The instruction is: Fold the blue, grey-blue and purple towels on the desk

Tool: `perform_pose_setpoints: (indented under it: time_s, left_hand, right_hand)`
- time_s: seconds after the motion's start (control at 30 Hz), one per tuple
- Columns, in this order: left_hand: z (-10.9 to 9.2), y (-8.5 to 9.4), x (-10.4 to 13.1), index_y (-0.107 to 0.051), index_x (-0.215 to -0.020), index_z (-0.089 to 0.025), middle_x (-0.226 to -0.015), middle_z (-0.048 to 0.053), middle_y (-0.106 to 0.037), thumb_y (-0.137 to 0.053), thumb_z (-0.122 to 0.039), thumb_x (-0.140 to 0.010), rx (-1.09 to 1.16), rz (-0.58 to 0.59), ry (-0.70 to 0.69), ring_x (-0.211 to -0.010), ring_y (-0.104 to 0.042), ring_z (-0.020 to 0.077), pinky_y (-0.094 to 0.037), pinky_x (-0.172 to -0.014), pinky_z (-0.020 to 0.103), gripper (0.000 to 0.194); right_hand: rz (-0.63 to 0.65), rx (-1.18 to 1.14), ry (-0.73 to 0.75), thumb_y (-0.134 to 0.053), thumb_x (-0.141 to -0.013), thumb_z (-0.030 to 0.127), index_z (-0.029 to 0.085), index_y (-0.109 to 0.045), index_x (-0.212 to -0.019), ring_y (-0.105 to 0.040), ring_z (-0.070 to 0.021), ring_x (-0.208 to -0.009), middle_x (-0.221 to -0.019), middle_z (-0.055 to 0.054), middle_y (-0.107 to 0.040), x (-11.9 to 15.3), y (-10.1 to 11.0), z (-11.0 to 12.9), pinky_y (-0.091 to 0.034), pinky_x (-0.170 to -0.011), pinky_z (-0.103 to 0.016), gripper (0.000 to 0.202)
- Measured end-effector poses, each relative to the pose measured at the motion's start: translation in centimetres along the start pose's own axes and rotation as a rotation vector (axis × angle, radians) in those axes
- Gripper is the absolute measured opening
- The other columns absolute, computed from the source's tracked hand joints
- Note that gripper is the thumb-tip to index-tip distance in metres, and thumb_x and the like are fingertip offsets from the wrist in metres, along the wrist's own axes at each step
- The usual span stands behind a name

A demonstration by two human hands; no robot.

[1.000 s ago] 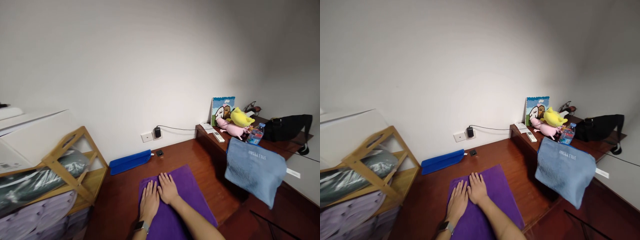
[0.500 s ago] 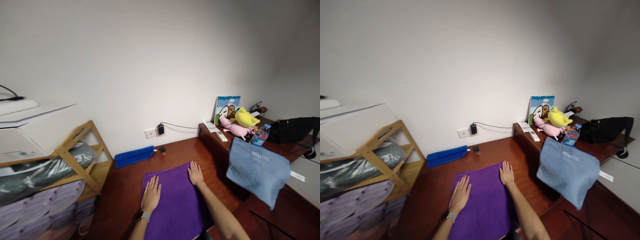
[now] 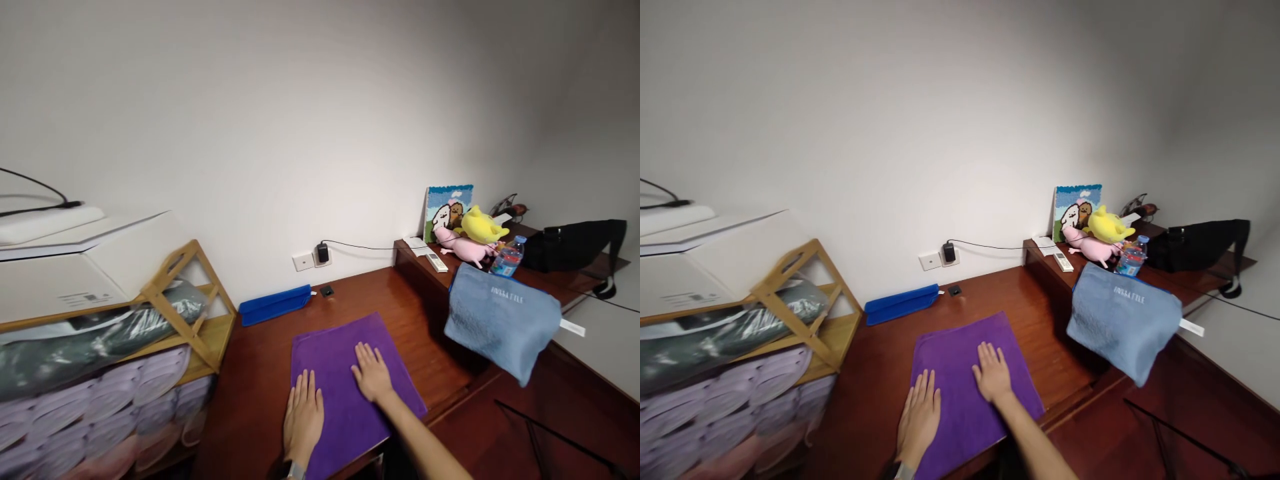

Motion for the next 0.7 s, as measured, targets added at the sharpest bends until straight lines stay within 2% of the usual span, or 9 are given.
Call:
perform_pose_setpoints:
  time_s: [0.1,0.17,0.2,0.27,0.33,0.47,0.53,0.6,0.7]
  left_hand:
    - [-0.5,0.7,-0.7,-0.049,-0.158,-0.011,-0.165,0.015,-0.050,-0.024,-0.032,-0.104,0.013,0.015,0.011,-0.155,-0.044,0.0277,-0.033,-0.129,0.051,0.063]
    - [-0.7,1.1,-1.2,-0.049,-0.157,-0.010,-0.165,0.016,-0.050,-0.024,-0.031,-0.104,0.023,0.030,0.024,-0.155,-0.044,0.0277,-0.034,-0.129,0.051,0.063]
    - [-0.7,1.3,-1.4,-0.050,-0.156,-0.009,-0.164,0.016,-0.050,-0.024,-0.031,-0.104,0.028,0.044,0.031,-0.154,-0.045,0.0281,-0.035,-0.129,0.051,0.063]
    - [-0.7,1.8,-1.6,-0.052,-0.155,-0.007,-0.164,0.019,-0.050,-0.024,-0.032,-0.104,0.036,0.061,0.030,-0.153,-0.047,0.0295,-0.037,-0.128,0.051,0.063]
    - [-0.8,2.3,-1.0,-0.051,-0.155,-0.005,-0.164,0.019,-0.049,-0.025,-0.034,-0.104,0.040,0.032,-0.001,-0.154,-0.046,0.0298,-0.037,-0.128,0.050,0.064]
    - [-1.3,2.2,2.7,-0.051,-0.157,-0.012,-0.166,0.013,-0.047,-0.028,-0.030,-0.104,0.038,-0.042,-0.100,-0.156,-0.042,0.0262,-0.034,-0.130,0.046,0.060]
    - [-1.4,1.5,4.6,-0.054,-0.155,-0.013,-0.165,0.012,-0.049,-0.028,-0.026,-0.103,0.025,-0.013,-0.122,-0.155,-0.044,0.0252,-0.036,-0.129,0.045,0.059]
    - [-1.5,1.0,5.9,-0.054,-0.155,-0.012,-0.164,0.013,-0.050,-0.027,-0.026,-0.103,0.012,0.019,-0.124,-0.154,-0.045,0.0252,-0.036,-0.129,0.046,0.059]
    - [-1.5,0.9,6.2,-0.050,-0.157,-0.011,-0.166,0.014,-0.048,-0.028,-0.034,-0.105,0.007,0.030,-0.107,-0.155,-0.044,0.0255,-0.035,-0.130,0.048,0.060]
  right_hand:
    - [0.012,0.089,-0.178,-0.022,-0.110,0.044,0.013,-0.026,-0.169,-0.017,-0.0231,-0.164,-0.175,-0.008,-0.021,0.1,3.3,-7.2,-0.011,-0.134,-0.047,0.067]
    - [0.031,0.104,-0.223,-0.021,-0.110,0.043,0.013,-0.024,-0.170,-0.017,-0.0218,-0.164,-0.176,-0.007,-0.020,0.2,4.8,-9.5,-0.011,-0.133,-0.044,0.067]
    - [0.037,0.107,-0.230,-0.021,-0.110,0.043,0.014,-0.024,-0.170,-0.017,-0.0220,-0.164,-0.176,-0.007,-0.020,0.2,5.2,-9.8,-0.012,-0.133,-0.044,0.066]
    - [0.013,0.114,-0.241,-0.022,-0.110,0.041,0.012,-0.025,-0.169,-0.016,-0.0244,-0.164,-0.176,-0.009,-0.020,0.5,5.3,-8.2,-0.011,-0.133,-0.045,0.066]
    - [-0.050,0.095,-0.196,-0.023,-0.110,0.040,0.011,-0.026,-0.169,-0.015,-0.0265,-0.164,-0.176,-0.010,-0.020,1.1,4.4,-4.3,-0.010,-0.134,-0.046,0.066]
    - [-0.099,-0.037,0.124,-0.023,-0.111,0.044,0.019,-0.027,-0.170,-0.018,-0.0233,-0.164,-0.175,-0.004,-0.025,4.0,-0.6,6.5,-0.015,-0.134,-0.044,0.064]
    - [-0.047,-0.075,0.212,-0.022,-0.112,0.045,0.023,-0.029,-0.169,-0.022,-0.0226,-0.163,-0.173,-0.004,-0.030,5.6,-2.8,9.6,-0.018,-0.134,-0.046,0.062]
    - [-0.005,-0.081,0.206,-0.023,-0.112,0.045,0.023,-0.030,-0.169,-0.023,-0.0232,-0.163,-0.172,-0.004,-0.031,6.6,-3.5,9.7,-0.018,-0.134,-0.048,0.061]
    - [-0.003,-0.021,0.070,-0.023,-0.111,0.044,0.020,-0.029,-0.169,-0.019,-0.0241,-0.164,-0.174,-0.006,-0.025,7.0,-1.6,4.4,-0.013,-0.134,-0.050,0.063]
Point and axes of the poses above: each hand's wrist, its own x-axis away from the middle knuckle, its own y-axis out of the back of the hand, z = x × y, the point moved 5 cm from there along -x, towards the middle knuckle
